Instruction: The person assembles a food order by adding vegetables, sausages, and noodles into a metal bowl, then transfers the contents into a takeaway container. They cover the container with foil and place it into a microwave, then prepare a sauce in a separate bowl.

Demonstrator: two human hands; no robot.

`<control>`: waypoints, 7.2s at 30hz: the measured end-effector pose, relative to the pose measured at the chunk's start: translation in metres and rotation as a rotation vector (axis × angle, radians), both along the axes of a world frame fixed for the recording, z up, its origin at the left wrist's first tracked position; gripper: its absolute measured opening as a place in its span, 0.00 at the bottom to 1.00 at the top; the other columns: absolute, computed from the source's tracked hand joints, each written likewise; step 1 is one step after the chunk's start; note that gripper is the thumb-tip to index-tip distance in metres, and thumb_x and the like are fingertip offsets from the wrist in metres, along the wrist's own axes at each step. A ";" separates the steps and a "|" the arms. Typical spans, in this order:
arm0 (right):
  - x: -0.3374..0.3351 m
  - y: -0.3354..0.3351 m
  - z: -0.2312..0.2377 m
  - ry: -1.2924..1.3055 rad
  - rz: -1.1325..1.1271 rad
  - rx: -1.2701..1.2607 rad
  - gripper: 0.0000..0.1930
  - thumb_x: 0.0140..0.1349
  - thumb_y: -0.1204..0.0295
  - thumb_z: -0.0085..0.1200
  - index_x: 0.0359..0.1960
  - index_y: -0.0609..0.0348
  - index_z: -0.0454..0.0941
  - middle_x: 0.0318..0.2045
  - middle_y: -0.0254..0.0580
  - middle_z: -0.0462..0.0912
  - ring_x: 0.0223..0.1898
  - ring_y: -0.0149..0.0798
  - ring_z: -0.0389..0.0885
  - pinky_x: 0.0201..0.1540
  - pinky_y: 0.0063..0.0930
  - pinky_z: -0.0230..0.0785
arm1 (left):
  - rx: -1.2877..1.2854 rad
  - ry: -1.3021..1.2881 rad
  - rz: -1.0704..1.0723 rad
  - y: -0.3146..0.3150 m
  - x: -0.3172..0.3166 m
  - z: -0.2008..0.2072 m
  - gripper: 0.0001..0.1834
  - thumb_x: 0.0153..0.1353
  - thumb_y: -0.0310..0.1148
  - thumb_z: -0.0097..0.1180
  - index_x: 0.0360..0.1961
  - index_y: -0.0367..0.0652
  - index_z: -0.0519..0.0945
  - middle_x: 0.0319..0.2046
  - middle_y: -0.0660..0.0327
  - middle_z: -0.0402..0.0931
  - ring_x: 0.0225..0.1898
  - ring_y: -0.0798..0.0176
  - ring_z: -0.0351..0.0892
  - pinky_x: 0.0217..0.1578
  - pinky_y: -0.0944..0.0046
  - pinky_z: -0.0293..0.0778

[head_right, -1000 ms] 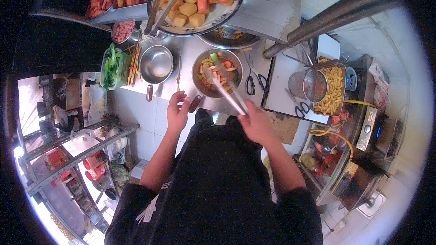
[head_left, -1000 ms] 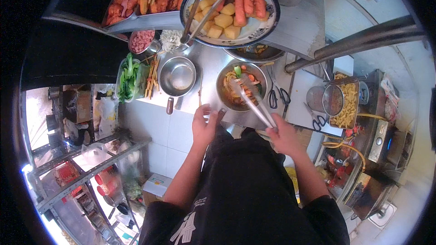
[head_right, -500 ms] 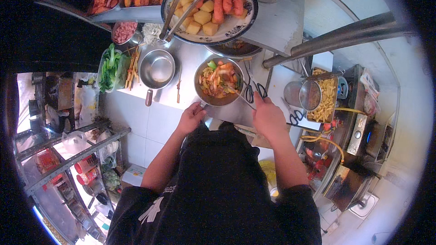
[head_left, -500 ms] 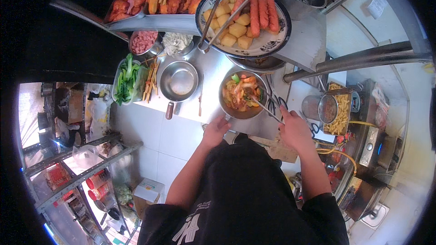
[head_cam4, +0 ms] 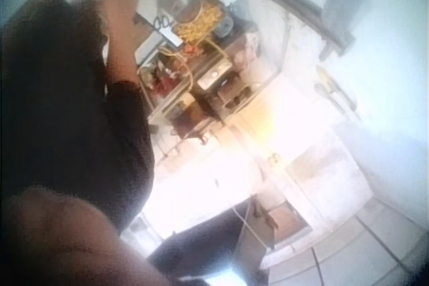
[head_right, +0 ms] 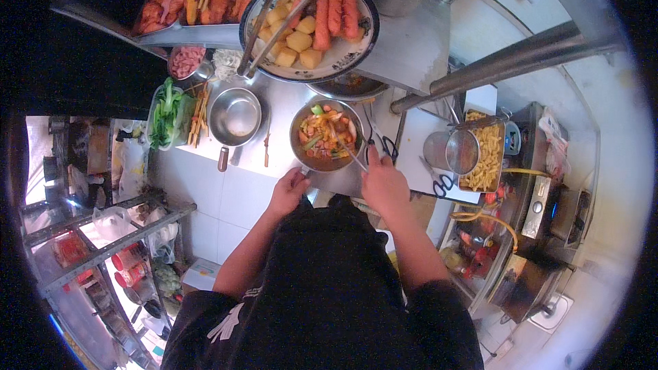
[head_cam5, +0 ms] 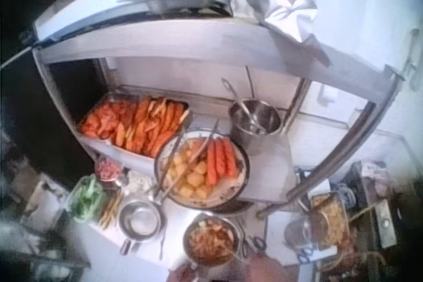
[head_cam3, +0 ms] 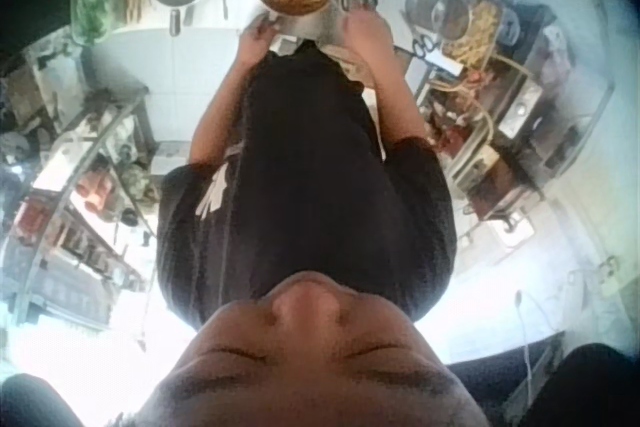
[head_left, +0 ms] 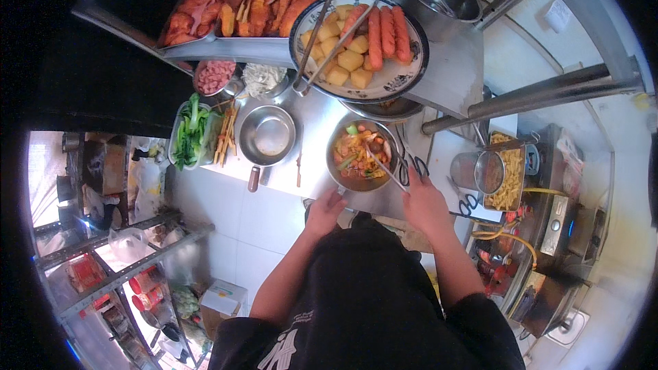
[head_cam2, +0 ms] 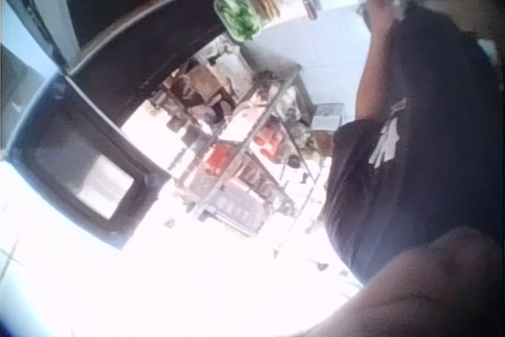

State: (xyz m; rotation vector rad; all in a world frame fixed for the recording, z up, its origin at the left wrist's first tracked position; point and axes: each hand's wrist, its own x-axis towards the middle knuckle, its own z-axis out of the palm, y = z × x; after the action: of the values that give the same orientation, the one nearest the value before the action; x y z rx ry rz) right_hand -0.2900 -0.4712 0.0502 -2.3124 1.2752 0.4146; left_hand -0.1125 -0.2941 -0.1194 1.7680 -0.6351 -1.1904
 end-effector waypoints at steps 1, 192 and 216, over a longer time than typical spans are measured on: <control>0.002 -0.007 0.000 -0.038 0.001 0.035 0.32 0.69 0.65 0.53 0.72 0.61 0.61 0.49 0.61 0.79 0.47 0.62 0.84 0.50 0.52 0.78 | -0.058 -0.027 -0.001 0.000 -0.001 -0.001 0.22 0.68 0.31 0.62 0.59 0.31 0.73 0.30 0.66 0.74 0.34 0.71 0.71 0.39 0.66 0.72; -0.023 0.041 -0.011 0.002 -0.056 -0.060 0.30 0.67 0.56 0.57 0.67 0.58 0.70 0.48 0.53 0.82 0.44 0.57 0.85 0.45 0.49 0.79 | 0.156 0.378 0.069 -0.037 0.004 0.006 0.21 0.74 0.47 0.47 0.31 0.41 0.79 0.16 0.63 0.71 0.13 0.69 0.66 0.15 0.67 0.61; -0.546 -0.084 -0.067 -0.076 -0.686 -0.071 0.20 0.65 0.62 0.61 0.55 0.59 0.80 0.35 0.60 0.85 0.41 0.62 0.84 0.44 0.51 0.75 | 0.349 0.269 -0.079 0.002 -0.288 0.077 0.28 0.77 0.52 0.48 0.25 0.41 0.75 0.13 0.66 0.67 0.11 0.72 0.62 0.13 0.69 0.59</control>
State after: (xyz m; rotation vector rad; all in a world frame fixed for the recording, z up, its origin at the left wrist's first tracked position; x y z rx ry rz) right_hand -0.8357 -0.5551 -0.0164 -1.7614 1.9422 0.0447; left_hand -0.4008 -0.2917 -0.0425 1.8299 -0.3553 -1.6392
